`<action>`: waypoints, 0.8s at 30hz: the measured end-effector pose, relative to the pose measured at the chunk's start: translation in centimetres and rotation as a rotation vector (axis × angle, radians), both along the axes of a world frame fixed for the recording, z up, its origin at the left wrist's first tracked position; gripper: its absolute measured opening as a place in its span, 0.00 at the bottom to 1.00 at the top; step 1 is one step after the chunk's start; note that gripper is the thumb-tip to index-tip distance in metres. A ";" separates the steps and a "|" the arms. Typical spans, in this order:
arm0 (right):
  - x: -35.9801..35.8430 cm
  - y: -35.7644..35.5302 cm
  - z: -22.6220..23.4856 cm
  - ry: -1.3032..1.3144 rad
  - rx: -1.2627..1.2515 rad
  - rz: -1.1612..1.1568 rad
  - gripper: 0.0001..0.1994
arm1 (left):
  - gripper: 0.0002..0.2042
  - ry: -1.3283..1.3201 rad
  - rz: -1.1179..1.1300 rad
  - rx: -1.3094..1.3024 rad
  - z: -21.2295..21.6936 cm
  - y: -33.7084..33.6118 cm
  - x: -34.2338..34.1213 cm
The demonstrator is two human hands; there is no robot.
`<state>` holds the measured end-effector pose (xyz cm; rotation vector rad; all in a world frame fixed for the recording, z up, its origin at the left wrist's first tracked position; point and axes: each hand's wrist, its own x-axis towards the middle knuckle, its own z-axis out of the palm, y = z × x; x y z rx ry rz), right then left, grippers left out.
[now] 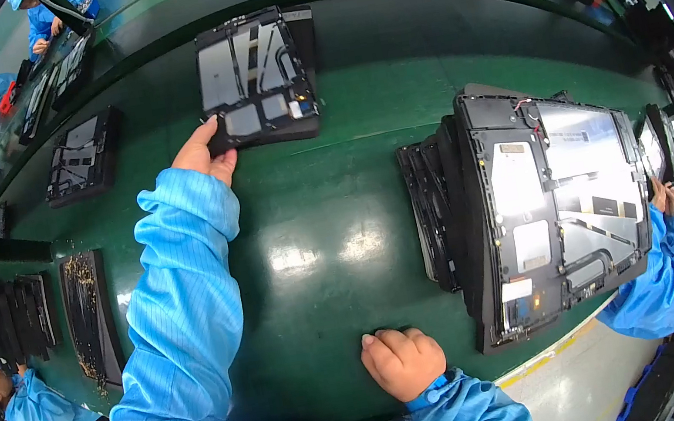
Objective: The worker is assembling internal components and applying adhesive tape to tablet devices on a factory production line.
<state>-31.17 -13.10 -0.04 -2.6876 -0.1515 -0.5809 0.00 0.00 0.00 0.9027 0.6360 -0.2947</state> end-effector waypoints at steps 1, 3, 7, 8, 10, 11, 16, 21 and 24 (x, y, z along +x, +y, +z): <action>-0.1 0.5 0.4 0.004 -0.011 -0.007 0.15 | 0.09 0.003 0.098 -0.020 0.7 -0.1 -0.1; 0.0 -0.1 0.7 -0.002 -0.023 0.000 0.14 | 0.08 -0.002 0.211 -0.041 0.9 -0.4 -0.2; 0.0 -0.6 0.1 -0.021 -0.006 -0.023 0.14 | 0.08 -0.090 0.110 -0.198 1.5 -0.6 -1.5; -0.1 -0.8 0.0 -0.015 -0.009 -0.026 0.14 | 0.10 -0.284 0.015 -0.212 2.0 0.4 -2.8; -0.3 -0.9 -0.3 -0.028 -0.012 -0.059 0.14 | 0.13 -0.543 -0.160 -0.196 3.2 3.6 -5.6; -0.3 -0.9 -0.5 -0.028 -0.019 -0.085 0.14 | 0.14 -0.606 -0.241 -0.165 4.4 5.5 -7.1; 0.2 -0.3 -1.4 -0.138 0.027 -0.293 0.10 | 0.15 -0.415 -0.389 0.064 4.8 14.2 -13.8; 0.5 -0.1 -0.6 -0.069 0.000 -0.323 0.09 | 0.25 -0.228 -0.444 0.866 1.7 14.6 -14.7; 0.9 0.4 -0.6 -0.048 -0.017 -0.371 0.09 | 0.25 -0.264 -0.413 1.371 1.6 14.7 -14.3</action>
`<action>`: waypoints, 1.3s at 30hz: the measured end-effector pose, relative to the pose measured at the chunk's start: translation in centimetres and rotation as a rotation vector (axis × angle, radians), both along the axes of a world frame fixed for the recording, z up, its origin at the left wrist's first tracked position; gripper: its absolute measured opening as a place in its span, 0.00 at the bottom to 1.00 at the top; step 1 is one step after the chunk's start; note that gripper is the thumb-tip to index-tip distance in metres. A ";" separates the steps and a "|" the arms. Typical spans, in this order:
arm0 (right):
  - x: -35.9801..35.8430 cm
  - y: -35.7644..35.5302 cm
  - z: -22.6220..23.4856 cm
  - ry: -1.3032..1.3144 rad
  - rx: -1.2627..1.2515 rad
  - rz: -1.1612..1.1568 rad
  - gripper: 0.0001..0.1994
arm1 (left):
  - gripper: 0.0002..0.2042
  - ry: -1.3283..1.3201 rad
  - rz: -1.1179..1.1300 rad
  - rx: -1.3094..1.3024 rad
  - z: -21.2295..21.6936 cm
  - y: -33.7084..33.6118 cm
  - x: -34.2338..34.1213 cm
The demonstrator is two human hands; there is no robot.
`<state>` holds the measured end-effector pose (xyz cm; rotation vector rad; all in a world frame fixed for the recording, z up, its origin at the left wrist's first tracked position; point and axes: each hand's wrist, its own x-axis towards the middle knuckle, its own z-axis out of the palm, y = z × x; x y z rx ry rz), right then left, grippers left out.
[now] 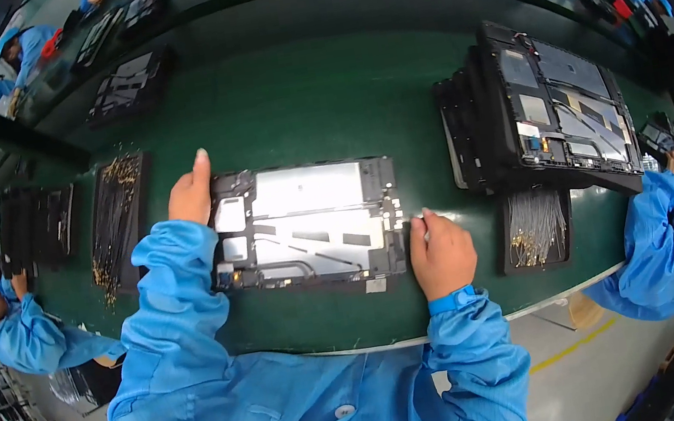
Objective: The worker is assembling internal components and applying adhesive tape to tablet devices on a factory production line.
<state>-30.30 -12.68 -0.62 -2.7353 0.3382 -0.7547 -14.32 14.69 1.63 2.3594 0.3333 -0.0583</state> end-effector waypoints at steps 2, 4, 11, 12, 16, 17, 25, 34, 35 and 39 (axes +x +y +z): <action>0.0 0.0 -0.1 -0.010 0.000 0.003 0.09 | 0.24 -0.251 0.029 -0.055 0.0 1.0 -0.6; -0.6 0.0 0.0 0.019 0.042 -0.043 0.11 | 0.20 -0.515 0.039 -0.057 -0.4 2.7 -0.9; -2.9 1.1 1.1 -0.052 0.640 -0.207 0.15 | 0.16 -0.139 0.239 0.594 -4.1 21.3 -1.9; -3.2 1.8 1.4 -0.051 0.650 -0.184 0.15 | 0.16 -0.095 0.241 0.562 -3.5 21.0 -2.2; -4.1 2.5 2.4 0.009 0.816 -0.191 0.16 | 0.16 -0.201 0.227 0.431 -0.5 19.2 -1.8; -4.2 2.6 2.3 0.014 0.815 -0.187 0.16 | 0.16 -0.197 0.232 0.430 0.1 18.8 -1.8; -3.6 6.1 5.6 0.146 1.286 -0.222 0.22 | 0.07 -0.556 -0.378 0.528 6.1 10.3 -7.3; -3.5 11.9 6.7 0.624 0.864 0.740 0.14 | 0.08 -0.672 -1.122 0.244 5.5 4.0 -14.8; -3.6 11.6 6.8 0.685 0.907 0.709 0.12 | 0.08 -0.672 -1.118 0.244 5.4 4.1 -15.0; -4.1 11.4 6.9 0.724 0.917 0.708 0.12 | 0.07 -0.606 -1.122 0.237 4.6 4.0 -15.4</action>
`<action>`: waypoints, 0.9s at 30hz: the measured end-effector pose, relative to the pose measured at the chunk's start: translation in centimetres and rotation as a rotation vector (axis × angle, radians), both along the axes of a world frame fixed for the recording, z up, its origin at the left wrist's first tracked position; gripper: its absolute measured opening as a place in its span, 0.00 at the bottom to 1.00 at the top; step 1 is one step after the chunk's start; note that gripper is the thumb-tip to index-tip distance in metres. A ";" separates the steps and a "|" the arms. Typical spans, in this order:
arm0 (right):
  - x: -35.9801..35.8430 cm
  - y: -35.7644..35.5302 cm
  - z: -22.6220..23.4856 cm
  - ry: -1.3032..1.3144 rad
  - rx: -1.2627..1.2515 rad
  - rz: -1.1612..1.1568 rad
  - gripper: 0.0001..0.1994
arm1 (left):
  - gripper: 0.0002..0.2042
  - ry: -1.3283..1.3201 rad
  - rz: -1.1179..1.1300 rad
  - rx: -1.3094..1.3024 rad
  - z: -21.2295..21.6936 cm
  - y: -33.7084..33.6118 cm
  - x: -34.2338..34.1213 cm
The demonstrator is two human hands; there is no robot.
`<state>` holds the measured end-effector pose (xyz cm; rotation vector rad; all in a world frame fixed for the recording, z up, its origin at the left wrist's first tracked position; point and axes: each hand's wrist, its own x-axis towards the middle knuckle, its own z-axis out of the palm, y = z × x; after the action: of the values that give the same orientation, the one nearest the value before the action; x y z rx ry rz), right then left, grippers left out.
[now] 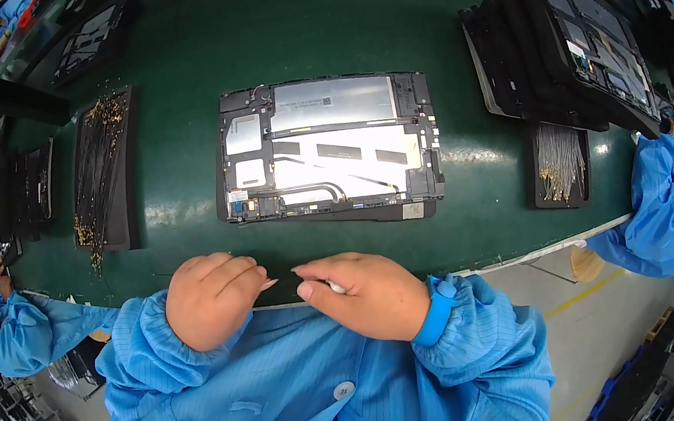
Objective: The worker is assembling internal components and applying adhesive tape to tablet devices on a factory production line.
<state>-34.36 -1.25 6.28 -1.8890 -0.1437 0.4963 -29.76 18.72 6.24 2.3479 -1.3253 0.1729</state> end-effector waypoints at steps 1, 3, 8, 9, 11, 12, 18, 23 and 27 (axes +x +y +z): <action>0.0 0.0 -0.1 -0.001 0.000 -0.001 0.12 | 0.08 0.020 0.000 -0.013 -0.2 -0.1 -0.1; 0.2 0.0 -0.2 0.114 -0.002 0.016 0.12 | 0.08 0.030 0.003 -0.009 -0.2 -0.2 -0.1; 0.5 -0.3 0.0 0.307 0.045 -0.031 0.13 | 0.09 0.131 0.029 -0.061 -0.7 -1.6 -0.5; 0.5 -0.4 -0.2 0.391 0.078 -0.064 0.13 | 0.09 0.145 0.041 -0.088 -1.0 -1.9 -0.6; 0.3 -0.5 -1.0 0.454 0.172 -0.109 0.14 | 0.09 0.161 0.054 -0.115 -1.2 -2.3 -0.6; 0.2 -0.5 -1.2 0.517 0.264 -0.155 0.15 | 0.09 0.143 0.071 -0.148 -1.2 -2.5 -0.5; 1.4 -0.1 -1.6 0.660 0.400 -0.388 0.16 | 0.08 0.083 0.182 -0.230 -2.2 -3.4 0.0; 4.5 0.6 -1.7 0.316 0.470 -0.690 0.17 | 0.07 0.043 0.336 -0.117 -4.5 -4.0 1.6; 4.4 1.1 -3.7 -0.197 0.325 -0.740 0.17 | 0.07 0.042 0.335 -0.111 -4.3 -4.1 1.4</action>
<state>-29.93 -0.16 2.61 -1.5255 0.3236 -0.2097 -28.37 14.63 1.91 2.4464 -0.8713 0.2888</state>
